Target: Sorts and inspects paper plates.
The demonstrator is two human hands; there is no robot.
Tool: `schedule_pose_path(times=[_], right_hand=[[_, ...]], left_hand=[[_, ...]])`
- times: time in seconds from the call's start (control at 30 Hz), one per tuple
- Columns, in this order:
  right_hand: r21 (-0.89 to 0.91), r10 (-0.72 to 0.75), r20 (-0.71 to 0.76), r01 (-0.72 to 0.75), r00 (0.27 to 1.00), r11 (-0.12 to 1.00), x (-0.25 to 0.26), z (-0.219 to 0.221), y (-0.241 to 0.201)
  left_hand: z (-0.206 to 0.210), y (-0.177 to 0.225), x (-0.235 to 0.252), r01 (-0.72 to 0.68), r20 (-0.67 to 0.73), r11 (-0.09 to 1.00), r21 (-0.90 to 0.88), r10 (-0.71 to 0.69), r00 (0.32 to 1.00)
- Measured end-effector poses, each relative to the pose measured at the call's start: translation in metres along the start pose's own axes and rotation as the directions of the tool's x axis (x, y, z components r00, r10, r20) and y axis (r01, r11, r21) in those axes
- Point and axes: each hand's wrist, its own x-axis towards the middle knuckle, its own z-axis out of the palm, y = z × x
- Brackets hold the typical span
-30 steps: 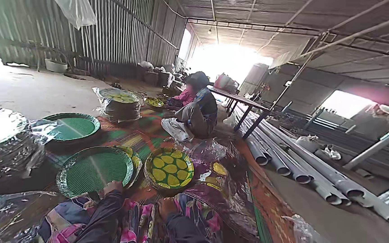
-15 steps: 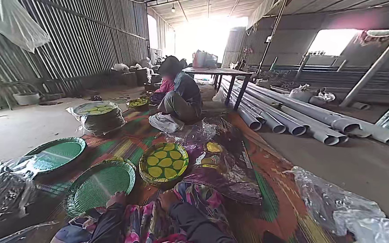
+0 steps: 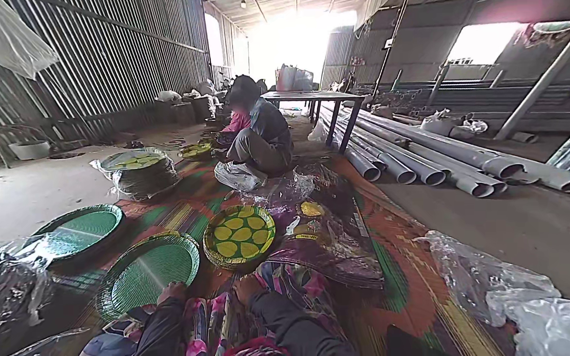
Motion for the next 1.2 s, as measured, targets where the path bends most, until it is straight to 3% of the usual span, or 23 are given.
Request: schedule_pose_path(times=[0.4,0.63,1.2], right_hand=[[0.009,-0.005,-0.014,0.005,1.0,1.0,0.002,0.002,0.002],[0.008,0.004,0.002,-0.004,1.0,1.0,0.003,0.001,0.001],[0.041,-0.024,-0.012,0.025,1.0,0.999,-0.004,-0.002,0.003]], left_hand=[[0.01,0.005,0.011,0.072,-0.032,0.997,0.032,-0.071,0.997],[0.011,0.0,0.014,-0.003,-0.017,0.999,0.047,0.004,1.0],[0.01,0.006,0.006,0.043,-0.012,0.997,0.067,-0.043,0.999]])
